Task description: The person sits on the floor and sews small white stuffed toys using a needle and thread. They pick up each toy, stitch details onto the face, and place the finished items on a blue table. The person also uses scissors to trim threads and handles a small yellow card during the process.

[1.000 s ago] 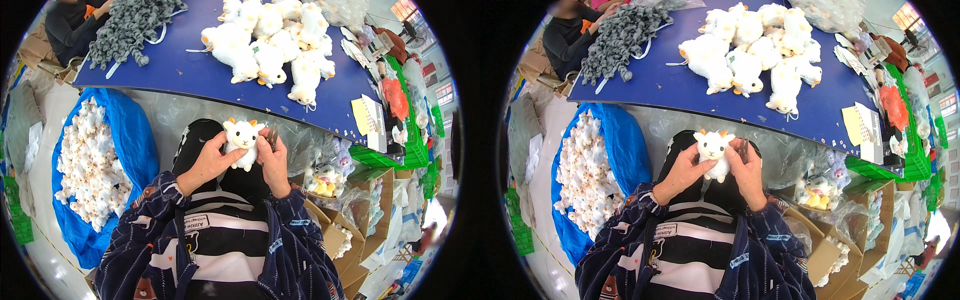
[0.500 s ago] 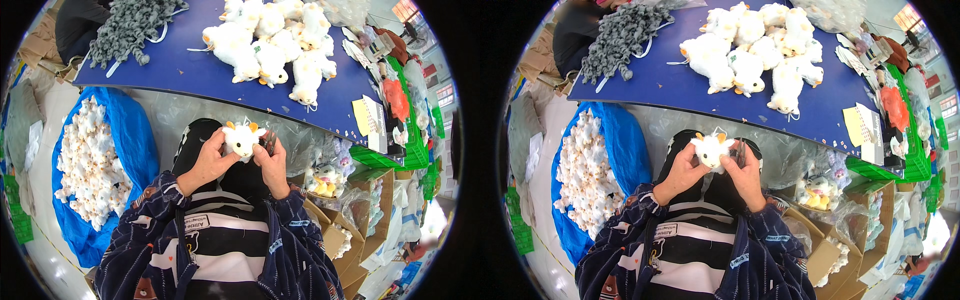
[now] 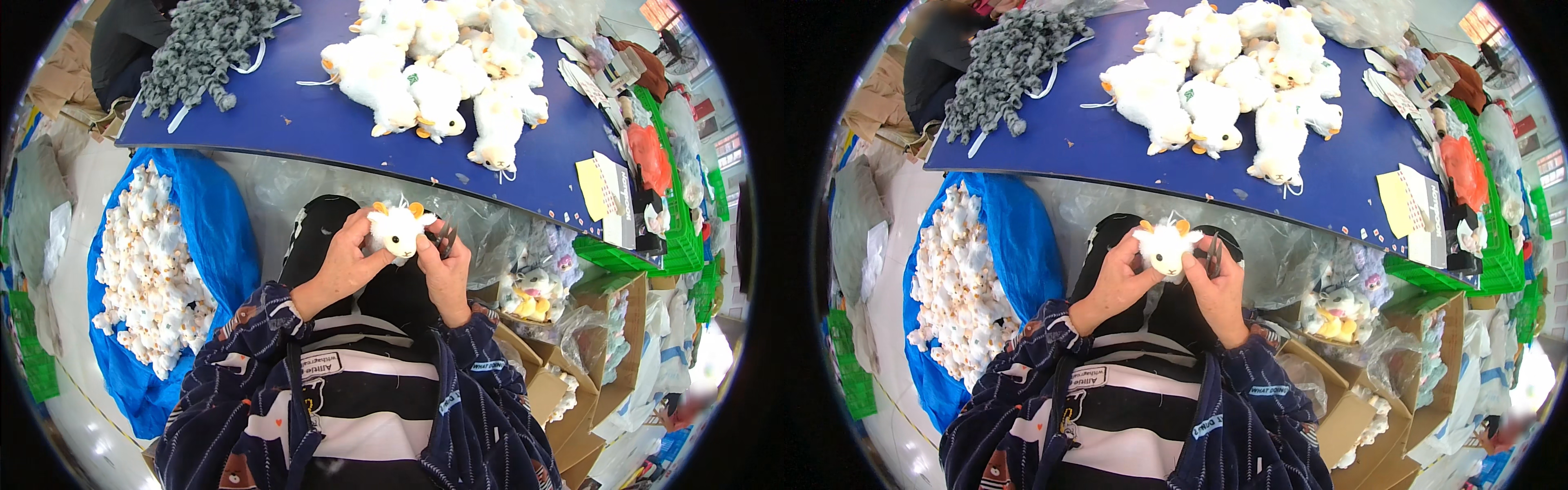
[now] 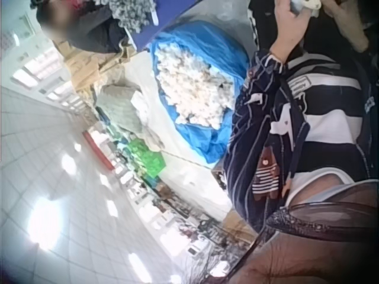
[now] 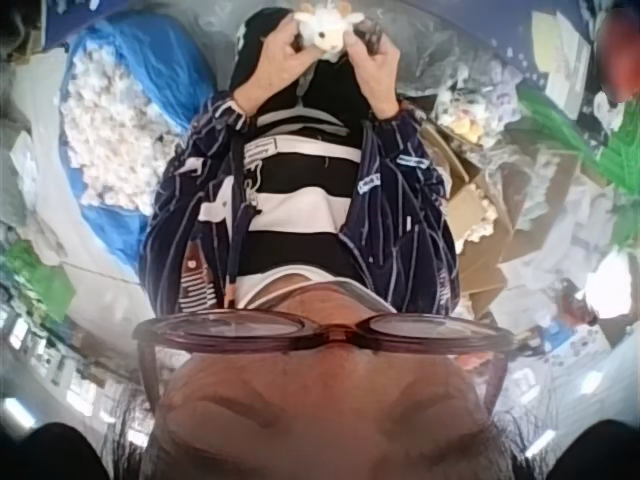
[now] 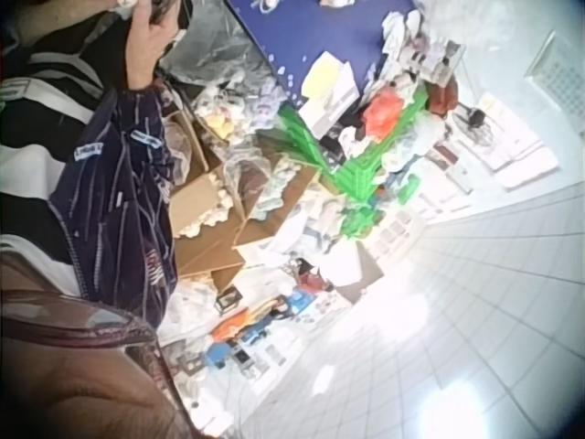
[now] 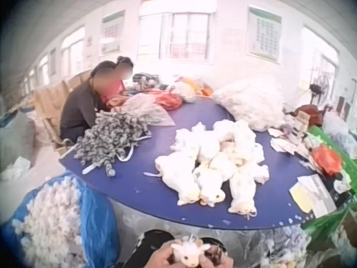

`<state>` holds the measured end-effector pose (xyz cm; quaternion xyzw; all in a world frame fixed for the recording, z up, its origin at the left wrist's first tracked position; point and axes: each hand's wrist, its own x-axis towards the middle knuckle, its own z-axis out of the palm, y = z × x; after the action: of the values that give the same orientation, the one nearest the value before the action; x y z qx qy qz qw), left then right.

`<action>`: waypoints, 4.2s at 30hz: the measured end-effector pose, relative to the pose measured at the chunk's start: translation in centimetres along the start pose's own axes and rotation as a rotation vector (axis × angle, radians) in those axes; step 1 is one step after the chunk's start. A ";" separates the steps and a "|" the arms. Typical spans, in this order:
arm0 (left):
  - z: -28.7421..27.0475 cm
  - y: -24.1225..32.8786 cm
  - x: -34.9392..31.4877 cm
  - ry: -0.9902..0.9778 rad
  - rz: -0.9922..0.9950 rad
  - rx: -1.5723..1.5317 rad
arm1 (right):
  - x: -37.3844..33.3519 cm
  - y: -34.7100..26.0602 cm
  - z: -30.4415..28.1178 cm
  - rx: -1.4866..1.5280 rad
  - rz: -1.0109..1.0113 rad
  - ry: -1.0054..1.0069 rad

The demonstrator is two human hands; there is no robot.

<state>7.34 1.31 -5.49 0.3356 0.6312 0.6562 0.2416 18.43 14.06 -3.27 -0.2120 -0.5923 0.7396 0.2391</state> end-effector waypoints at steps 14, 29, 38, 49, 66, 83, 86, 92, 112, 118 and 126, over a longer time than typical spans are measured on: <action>1.1 1.2 0.9 -0.202 -0.160 -0.181 | 0.6 -0.5 -1.8 0.081 -0.035 0.025; 0.6 2.5 0.6 -0.114 -0.046 -0.123 | 0.3 0.1 -1.4 -0.017 -0.100 0.009; 1.0 2.2 0.6 -0.017 0.106 -0.064 | 0.3 0.7 -1.3 0.095 -0.019 -0.017; 1.4 1.8 1.7 -0.032 0.183 0.195 | 0.2 0.8 -1.6 0.277 0.060 0.042; 4.7 1.1 3.4 -0.110 0.150 -0.085 | -0.5 -5.3 -3.6 -0.156 -0.052 0.183; 3.2 1.5 4.6 -0.013 0.710 0.619 | 0.4 -4.4 -2.7 -0.285 0.041 0.124; 3.0 0.8 3.9 0.005 0.621 0.491 | 0.5 -3.5 -2.5 -0.097 0.181 0.130; 3.0 -1.1 2.2 -0.077 0.243 0.133 | 0.5 -3.1 -2.1 0.174 0.240 0.082; 2.7 -0.2 2.2 0.002 0.170 -0.003 | -0.5 -3.8 -3.2 -0.610 -0.455 -0.006; 2.4 0.4 1.9 0.000 0.209 0.045 | 0.9 -2.7 -1.9 -0.756 -0.681 -0.054; 2.5 0.7 1.8 0.023 0.197 -0.105 | 0.4 -1.4 -1.6 -0.611 -0.651 -0.083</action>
<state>8.06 4.22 -4.60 0.3752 0.5626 0.7127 0.1862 19.27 15.81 -2.21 -0.0458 -0.8286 0.4246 0.3619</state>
